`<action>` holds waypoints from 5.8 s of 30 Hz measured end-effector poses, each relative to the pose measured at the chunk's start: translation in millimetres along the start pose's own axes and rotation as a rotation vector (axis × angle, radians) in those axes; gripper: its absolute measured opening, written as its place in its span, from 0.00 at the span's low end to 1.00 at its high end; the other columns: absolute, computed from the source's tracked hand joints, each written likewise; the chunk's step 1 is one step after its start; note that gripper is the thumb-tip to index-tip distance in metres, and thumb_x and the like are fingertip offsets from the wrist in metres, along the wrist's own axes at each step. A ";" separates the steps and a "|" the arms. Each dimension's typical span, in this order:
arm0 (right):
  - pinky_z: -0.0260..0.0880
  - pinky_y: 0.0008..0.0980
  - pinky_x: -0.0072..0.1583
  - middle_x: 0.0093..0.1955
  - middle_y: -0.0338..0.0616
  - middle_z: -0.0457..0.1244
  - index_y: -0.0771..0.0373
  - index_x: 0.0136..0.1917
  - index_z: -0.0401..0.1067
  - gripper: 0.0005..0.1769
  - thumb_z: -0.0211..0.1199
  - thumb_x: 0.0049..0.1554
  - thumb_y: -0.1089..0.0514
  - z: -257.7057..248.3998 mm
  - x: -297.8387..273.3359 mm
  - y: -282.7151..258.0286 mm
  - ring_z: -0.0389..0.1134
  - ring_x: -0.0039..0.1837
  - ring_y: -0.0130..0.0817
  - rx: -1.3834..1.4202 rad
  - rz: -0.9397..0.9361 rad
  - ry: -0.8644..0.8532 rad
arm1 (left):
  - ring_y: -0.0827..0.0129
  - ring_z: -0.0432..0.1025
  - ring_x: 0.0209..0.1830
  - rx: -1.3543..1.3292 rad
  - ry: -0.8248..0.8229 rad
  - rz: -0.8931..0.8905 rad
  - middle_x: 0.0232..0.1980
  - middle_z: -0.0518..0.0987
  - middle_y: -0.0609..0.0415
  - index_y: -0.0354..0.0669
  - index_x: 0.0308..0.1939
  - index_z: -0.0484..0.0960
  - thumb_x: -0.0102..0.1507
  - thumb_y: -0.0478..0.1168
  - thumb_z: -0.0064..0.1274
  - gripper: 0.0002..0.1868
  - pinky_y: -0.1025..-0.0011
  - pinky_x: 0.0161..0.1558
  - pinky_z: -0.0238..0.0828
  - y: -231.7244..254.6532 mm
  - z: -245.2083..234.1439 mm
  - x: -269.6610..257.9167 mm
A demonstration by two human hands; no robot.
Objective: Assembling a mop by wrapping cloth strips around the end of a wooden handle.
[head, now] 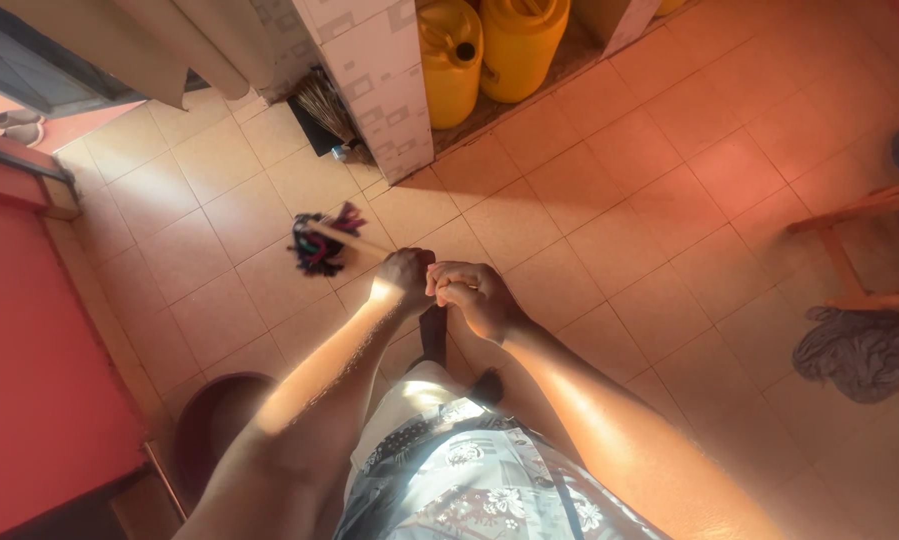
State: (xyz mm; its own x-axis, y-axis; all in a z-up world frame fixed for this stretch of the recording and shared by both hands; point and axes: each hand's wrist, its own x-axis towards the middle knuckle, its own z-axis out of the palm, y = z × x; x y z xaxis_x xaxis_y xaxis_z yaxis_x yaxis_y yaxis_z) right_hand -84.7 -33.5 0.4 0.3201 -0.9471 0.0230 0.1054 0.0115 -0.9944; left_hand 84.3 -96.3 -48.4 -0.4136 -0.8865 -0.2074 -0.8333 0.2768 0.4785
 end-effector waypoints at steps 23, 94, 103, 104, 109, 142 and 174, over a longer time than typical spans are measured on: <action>0.70 0.38 0.58 0.38 0.46 0.62 0.69 0.36 0.66 0.11 0.56 0.59 0.62 18.9 -38.7 -157.9 0.66 0.47 0.37 -0.183 -0.342 0.195 | 0.52 0.78 0.38 -0.331 0.092 0.178 0.36 0.81 0.46 0.41 0.30 0.77 0.63 0.48 0.57 0.15 0.57 0.42 0.73 13.2 -7.1 25.3; 0.76 0.42 0.58 0.30 0.41 0.58 0.64 0.39 0.66 0.04 0.50 0.53 0.67 -27.9 -51.1 -191.6 0.60 0.36 0.27 0.049 -0.101 0.396 | 0.48 0.78 0.33 -0.521 0.149 -0.035 0.31 0.80 0.40 0.39 0.30 0.78 0.62 0.43 0.59 0.12 0.58 0.35 0.73 108.7 27.0 -12.4; 0.70 0.26 0.50 0.36 0.43 0.65 0.67 0.40 0.71 0.06 0.52 0.54 0.67 7.6 -81.5 -146.2 0.64 0.39 0.25 -0.492 -0.251 0.452 | 0.47 0.75 0.37 -0.551 0.157 0.362 0.31 0.76 0.40 0.34 0.25 0.75 0.62 0.42 0.65 0.19 0.58 0.40 0.68 115.9 13.7 34.1; 0.67 0.26 0.47 0.35 0.43 0.65 0.67 0.39 0.72 0.07 0.52 0.54 0.67 10.2 -82.1 -145.0 0.63 0.38 0.25 -0.537 -0.253 0.485 | 0.52 0.79 0.43 -0.675 -0.007 0.335 0.34 0.76 0.42 0.35 0.26 0.73 0.58 0.42 0.62 0.16 0.59 0.39 0.72 113.9 13.8 35.6; 0.61 0.26 0.39 0.30 0.40 0.61 0.69 0.37 0.73 0.10 0.51 0.55 0.65 -6.3 -83.4 -163.1 0.59 0.33 0.25 -0.429 -0.223 0.594 | 0.45 0.77 0.40 -0.411 0.001 0.567 0.36 0.80 0.40 0.37 0.31 0.78 0.51 0.45 0.61 0.15 0.56 0.40 0.73 132.7 8.9 32.8; 0.66 0.27 0.44 0.39 0.38 0.66 0.63 0.43 0.70 0.06 0.60 0.60 0.59 17.9 -148.9 -153.2 0.65 0.42 0.24 -0.133 -0.181 0.622 | 0.45 0.80 0.38 -0.217 -0.066 0.260 0.38 0.84 0.37 0.41 0.38 0.83 0.60 0.41 0.51 0.09 0.54 0.38 0.74 117.6 48.0 -34.0; 0.67 0.31 0.48 0.35 0.39 0.61 0.66 0.43 0.69 0.12 0.60 0.62 0.55 30.3 -62.1 -179.4 0.61 0.39 0.26 -0.007 -0.140 0.772 | 0.42 0.78 0.40 -0.319 -0.095 0.308 0.34 0.81 0.36 0.38 0.33 0.81 0.61 0.40 0.55 0.08 0.54 0.40 0.74 75.6 -17.2 1.9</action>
State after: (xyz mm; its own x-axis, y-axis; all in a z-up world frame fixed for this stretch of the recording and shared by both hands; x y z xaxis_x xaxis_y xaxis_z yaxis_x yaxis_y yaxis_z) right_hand -94.9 33.0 180.5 -0.4407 -0.8947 0.0725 0.0897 -0.1243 -0.9882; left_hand 26.8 -83.5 2.1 -0.6693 -0.7382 -0.0845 -0.5171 0.3812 0.7663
